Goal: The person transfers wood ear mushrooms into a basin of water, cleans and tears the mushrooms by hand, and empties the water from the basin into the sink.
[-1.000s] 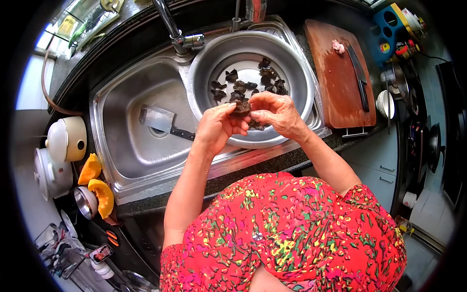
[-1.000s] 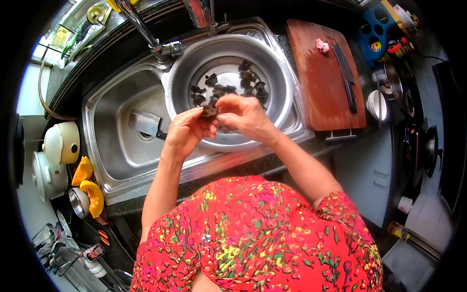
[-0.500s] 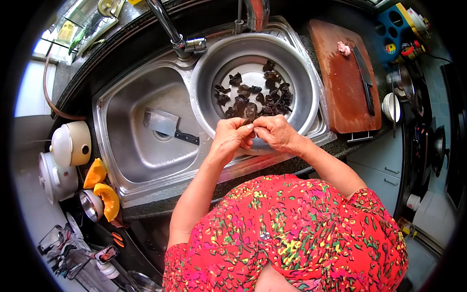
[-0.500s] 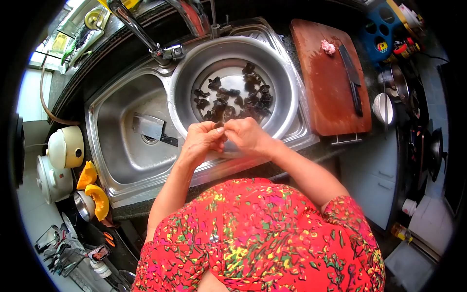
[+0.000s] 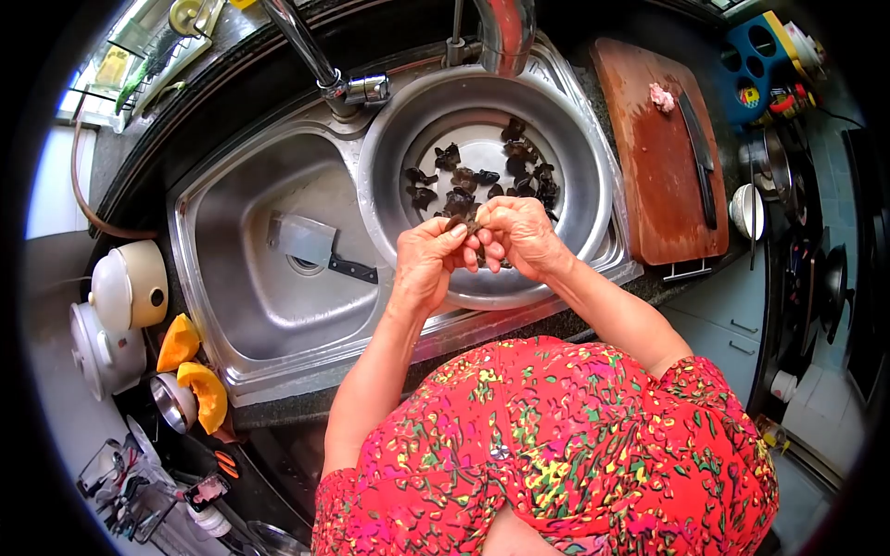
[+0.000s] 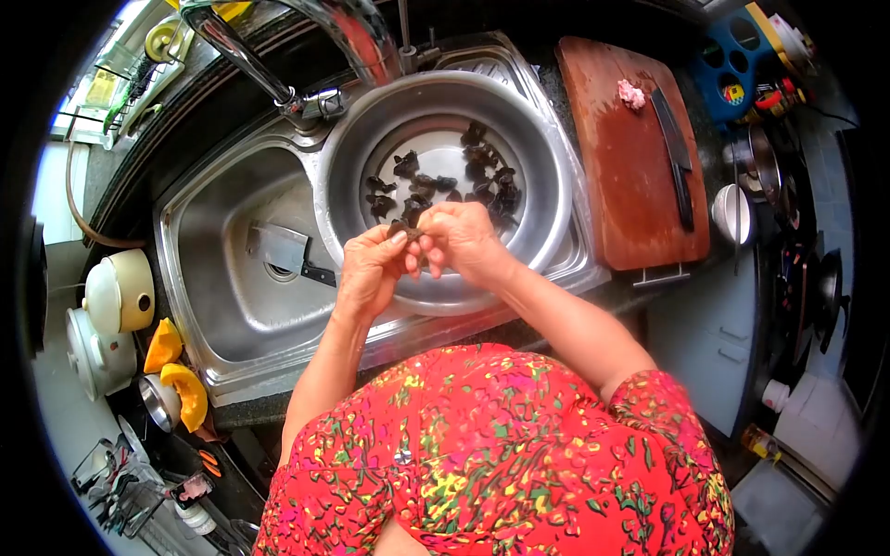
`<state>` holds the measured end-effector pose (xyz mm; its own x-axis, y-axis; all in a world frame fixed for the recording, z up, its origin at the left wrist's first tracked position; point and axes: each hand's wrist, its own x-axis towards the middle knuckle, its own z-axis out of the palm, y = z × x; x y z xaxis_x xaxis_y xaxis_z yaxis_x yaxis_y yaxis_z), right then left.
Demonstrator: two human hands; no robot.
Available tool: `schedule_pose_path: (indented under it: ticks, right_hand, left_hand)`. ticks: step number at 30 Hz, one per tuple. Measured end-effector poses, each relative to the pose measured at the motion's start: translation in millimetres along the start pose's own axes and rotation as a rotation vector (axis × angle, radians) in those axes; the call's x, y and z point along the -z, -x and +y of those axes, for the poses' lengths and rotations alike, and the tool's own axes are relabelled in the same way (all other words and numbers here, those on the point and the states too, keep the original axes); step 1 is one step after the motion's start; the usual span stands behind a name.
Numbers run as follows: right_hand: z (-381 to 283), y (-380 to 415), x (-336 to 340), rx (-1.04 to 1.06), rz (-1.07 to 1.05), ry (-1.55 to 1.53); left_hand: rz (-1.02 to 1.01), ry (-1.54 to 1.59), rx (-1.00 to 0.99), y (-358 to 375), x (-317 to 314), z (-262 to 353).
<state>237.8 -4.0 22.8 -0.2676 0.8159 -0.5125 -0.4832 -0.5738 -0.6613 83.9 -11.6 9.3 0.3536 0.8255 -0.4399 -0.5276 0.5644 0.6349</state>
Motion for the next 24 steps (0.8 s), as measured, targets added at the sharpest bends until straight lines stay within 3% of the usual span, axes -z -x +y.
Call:
schedule_pose_path:
  ticks: [2,4,6,8,9,10,11,12,14,15,17,18,21,22,24]
  right_hand:
    - [-1.3,-1.7,-0.4,0.006,-0.010,0.001]
    - [-3.9,-3.1,-0.2,0.274,-0.033,0.701]
    - [-2.0,-18.2,14.1,0.339,-0.062,0.799]
    - [-8.6,-35.8,23.4,0.888,-0.045,1.204]
    - [-16.8,-38.5,31.9,0.399,0.075,0.943]
    - [-21.7,-51.2,50.2,0.315,0.158,0.813]
    - [-29.7,-66.6,66.2,0.430,0.234,1.218]
    - [-31.5,-82.6,86.3,0.722,0.213,1.485]
    - [-41.6,-95.4,89.5,0.992,0.447,1.921]
    - [-38.9,-101.9,92.1,0.992,0.444,1.921]
    - [-24.0,-115.5,93.3,0.509,0.355,2.039]
    - [-18.2,-107.4,73.7,0.385,0.212,2.161]
    - [-5.8,-107.8,72.0,0.635,-0.123,1.910]
    - [-11.1,-110.8,81.2,0.756,-0.087,1.805]
    - [-20.0,-111.6,86.8,0.600,0.292,1.940]
  left_hand:
    - [-0.009,0.028,0.001,-3.3,4.0,-0.3]
    - [0.054,0.082,0.017,-6.3,6.0,-1.1]
    - [0.056,0.069,0.001,-9.7,8.9,-3.4]
    - [0.075,0.041,-0.022,-11.7,8.2,0.9]
    - [0.097,0.059,-0.051,-11.5,7.8,11.5]
    - [0.073,0.019,-0.093,-14.0,14.8,17.6]
    - [0.046,-0.007,-0.067,-16.4,15.1,25.6]
    - [0.021,-0.033,-0.035,-18.2,13.3,33.4]
    - [-0.006,-0.048,-0.003,-26.0,12.7,36.7]
    - [0.015,-0.021,-0.002,-29.7,11.5,36.9]
    - [0.100,0.052,0.001,-37.5,15.5,32.1]
    - [0.101,0.052,0.000,-38.8,19.0,28.0]
    - [0.128,0.018,0.070,-37.1,20.1,26.0]
    - [0.131,0.018,0.071,-35.6,20.1,27.8]
    - [0.107,0.019,0.078,-33.9,19.8,29.2]
